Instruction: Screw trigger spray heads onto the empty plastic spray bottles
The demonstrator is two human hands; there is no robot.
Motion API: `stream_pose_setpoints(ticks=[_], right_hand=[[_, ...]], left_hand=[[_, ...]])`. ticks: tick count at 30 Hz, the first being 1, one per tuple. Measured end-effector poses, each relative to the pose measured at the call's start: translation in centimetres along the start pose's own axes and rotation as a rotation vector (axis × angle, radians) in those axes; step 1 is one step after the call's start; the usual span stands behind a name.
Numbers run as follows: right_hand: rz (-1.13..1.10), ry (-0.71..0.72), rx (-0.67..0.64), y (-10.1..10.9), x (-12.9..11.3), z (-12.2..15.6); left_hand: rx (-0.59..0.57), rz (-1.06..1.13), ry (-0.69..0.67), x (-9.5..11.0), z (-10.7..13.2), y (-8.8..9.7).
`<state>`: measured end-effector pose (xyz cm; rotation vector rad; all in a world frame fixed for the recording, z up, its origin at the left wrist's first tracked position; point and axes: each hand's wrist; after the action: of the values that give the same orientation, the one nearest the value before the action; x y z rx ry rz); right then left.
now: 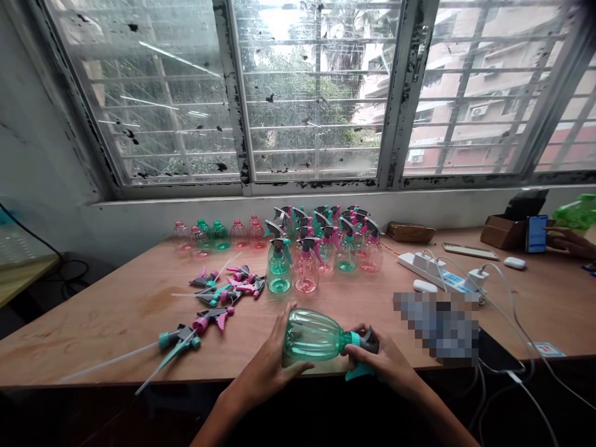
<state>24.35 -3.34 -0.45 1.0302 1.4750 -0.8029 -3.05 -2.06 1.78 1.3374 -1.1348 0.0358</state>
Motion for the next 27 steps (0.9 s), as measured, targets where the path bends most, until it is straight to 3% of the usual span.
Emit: stream_pose_setpoints(ticks=[6,14,27], right_hand=[[-0.002,0.012,0.002,-0.1,-0.4,0.1],[-0.005,0.009,-0.004,-0.1,-0.3,0.0],[0.003,0.006,0.008,0.2,-0.3,0.0]], left_hand=[[0.015,0.010,0.006,-0.6,0.1,-0.4],[-0.045,0.079,-0.009,-0.1,0.4,0.6],[-0.031,0.122,0.009,1.5,0.6,0.7]])
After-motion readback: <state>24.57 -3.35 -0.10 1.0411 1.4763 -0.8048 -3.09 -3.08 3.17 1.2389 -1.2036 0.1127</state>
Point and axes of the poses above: each hand's wrist, its own z-axis away from the middle knuckle, its own y-axis out of the back of the hand, x = y × z, and after that the axes turned 10 degrees about -x, right-handed
